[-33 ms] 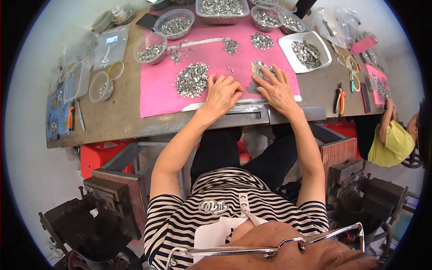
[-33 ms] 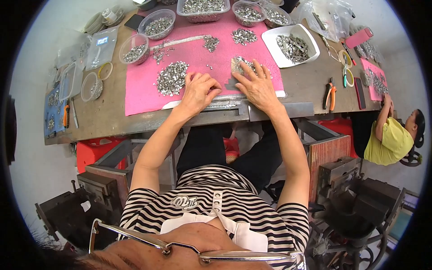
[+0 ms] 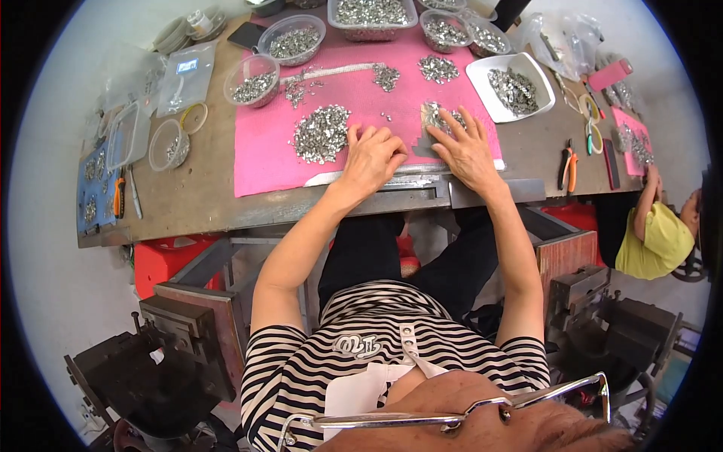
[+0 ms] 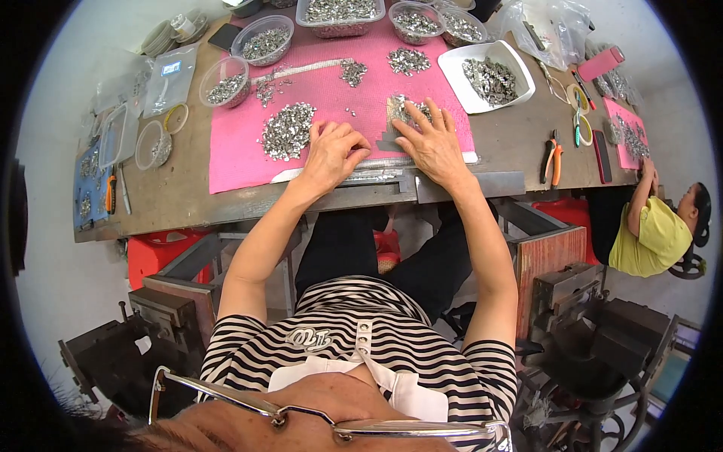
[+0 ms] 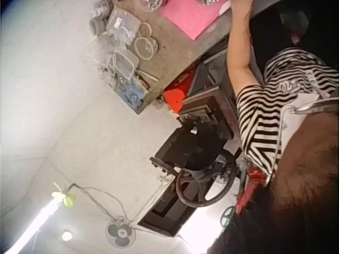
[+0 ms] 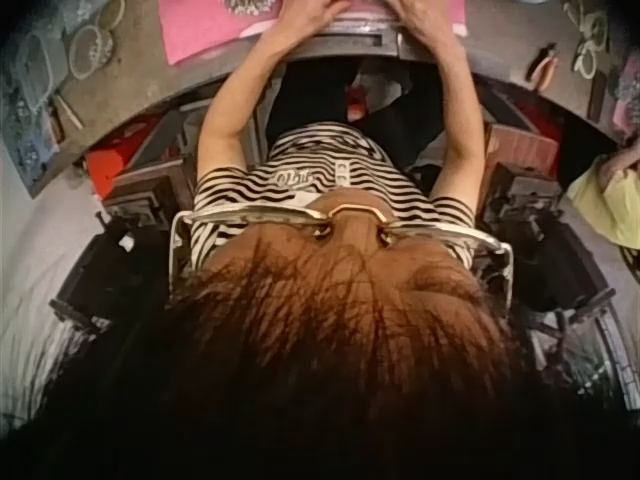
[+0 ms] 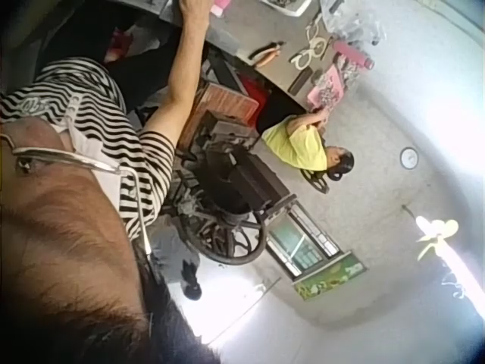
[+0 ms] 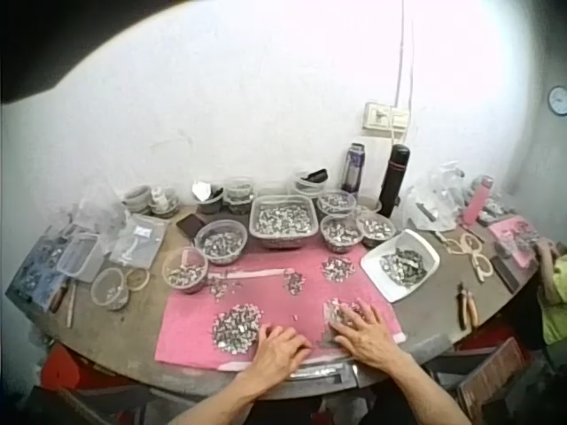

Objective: The person assembles small metal rings and metal plates into plastic trays and plastic containers by hand, organizing them into the containers.

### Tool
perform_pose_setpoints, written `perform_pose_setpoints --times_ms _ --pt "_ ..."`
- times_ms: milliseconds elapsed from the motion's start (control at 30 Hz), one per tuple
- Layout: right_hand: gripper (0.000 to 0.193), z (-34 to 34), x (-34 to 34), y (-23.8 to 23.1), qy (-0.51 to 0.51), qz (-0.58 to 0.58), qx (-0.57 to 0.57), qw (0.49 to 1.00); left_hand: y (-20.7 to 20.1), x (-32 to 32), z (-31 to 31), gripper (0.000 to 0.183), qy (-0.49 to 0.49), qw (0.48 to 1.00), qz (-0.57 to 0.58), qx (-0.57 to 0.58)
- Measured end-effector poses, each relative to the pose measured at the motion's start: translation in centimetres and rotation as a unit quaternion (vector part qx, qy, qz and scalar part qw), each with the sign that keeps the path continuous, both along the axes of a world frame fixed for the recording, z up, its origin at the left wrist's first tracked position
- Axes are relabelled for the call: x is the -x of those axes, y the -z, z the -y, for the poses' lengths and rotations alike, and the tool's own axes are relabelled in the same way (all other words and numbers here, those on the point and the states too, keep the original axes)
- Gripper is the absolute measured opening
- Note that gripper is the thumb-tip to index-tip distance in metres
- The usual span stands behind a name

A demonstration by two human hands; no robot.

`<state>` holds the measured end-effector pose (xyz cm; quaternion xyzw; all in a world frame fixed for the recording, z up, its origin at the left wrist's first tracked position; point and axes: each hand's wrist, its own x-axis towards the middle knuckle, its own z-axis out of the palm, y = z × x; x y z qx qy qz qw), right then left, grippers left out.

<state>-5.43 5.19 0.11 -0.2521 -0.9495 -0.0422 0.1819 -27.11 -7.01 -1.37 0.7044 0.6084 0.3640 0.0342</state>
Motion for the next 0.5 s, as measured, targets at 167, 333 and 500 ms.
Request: perform_pose_setpoints --times_ms 167,333,500 --pt "0.030 -0.4 1.3 -0.2 -0.012 -0.074 0.010 0.997 -0.1 0.1 0.1 0.005 0.007 1.000 -0.003 0.012" --pt "0.015 -1.6 3.7 0.9 -0.018 -0.170 0.059 0.984 -0.8 -0.6 0.0 0.007 0.005 0.996 -0.087 0.005" --pt "0.008 -1.3 6.0 1.8 0.034 -0.167 -0.018 0.985 -0.5 -0.9 -0.3 0.009 0.001 0.992 -0.121 0.015"
